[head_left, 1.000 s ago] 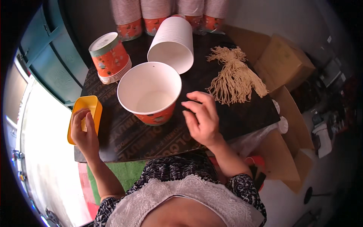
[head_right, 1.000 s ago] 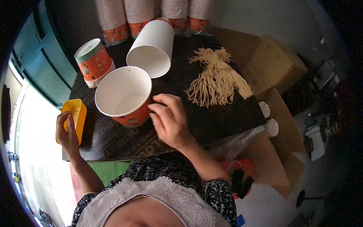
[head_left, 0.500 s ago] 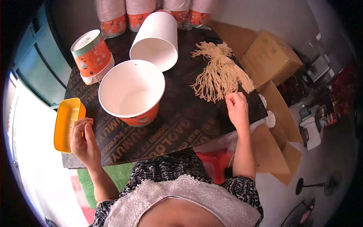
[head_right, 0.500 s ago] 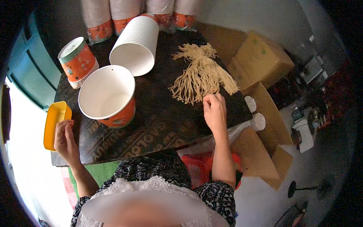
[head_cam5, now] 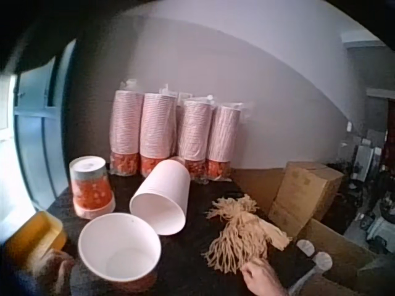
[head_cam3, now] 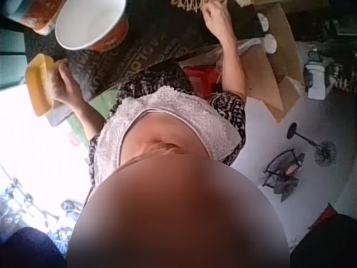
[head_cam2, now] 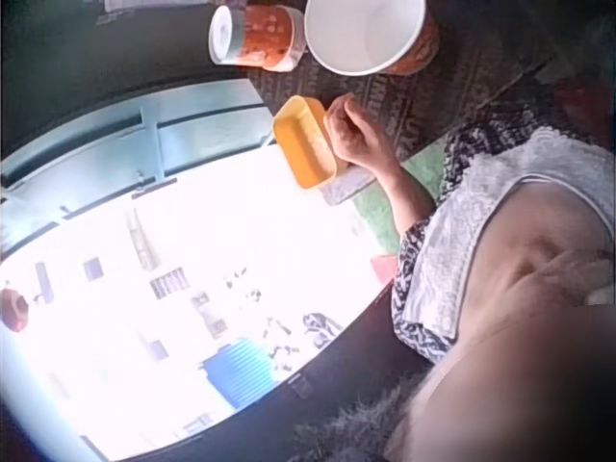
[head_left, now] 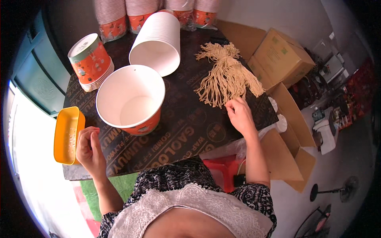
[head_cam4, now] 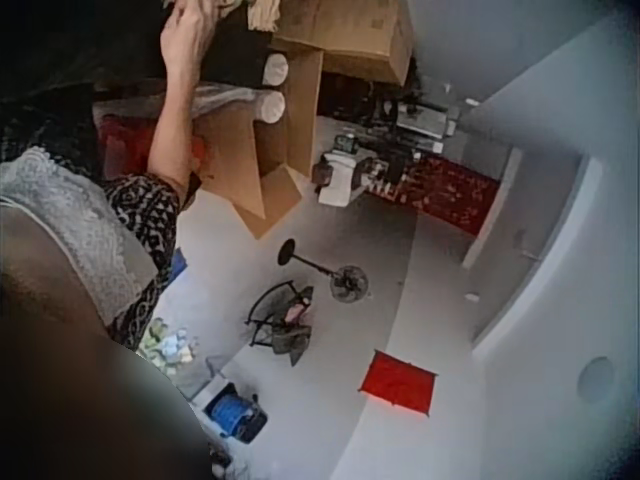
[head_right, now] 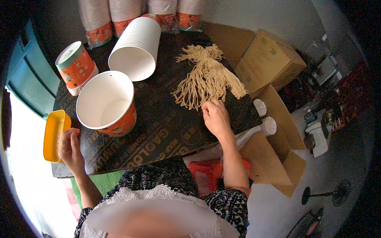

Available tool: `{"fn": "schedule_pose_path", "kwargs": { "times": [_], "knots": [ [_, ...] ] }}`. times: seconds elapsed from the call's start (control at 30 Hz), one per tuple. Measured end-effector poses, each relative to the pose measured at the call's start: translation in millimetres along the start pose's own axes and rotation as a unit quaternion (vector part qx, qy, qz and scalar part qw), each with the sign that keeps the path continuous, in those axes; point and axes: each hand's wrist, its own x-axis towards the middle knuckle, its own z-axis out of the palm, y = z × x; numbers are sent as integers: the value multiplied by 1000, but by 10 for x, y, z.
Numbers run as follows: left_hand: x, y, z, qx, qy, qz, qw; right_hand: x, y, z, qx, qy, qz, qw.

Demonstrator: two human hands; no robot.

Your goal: Manually thread string handles through holes in paper buckets and tie them.

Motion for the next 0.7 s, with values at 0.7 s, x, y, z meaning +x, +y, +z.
{"fn": "schedule_pose_path", "kwargs": {
  "times": [0.7],
  "knots": [
    [-32,-110,27,-7,-14,-48,999,-196,-212,167,-101,17,13,995]
  ]
}}
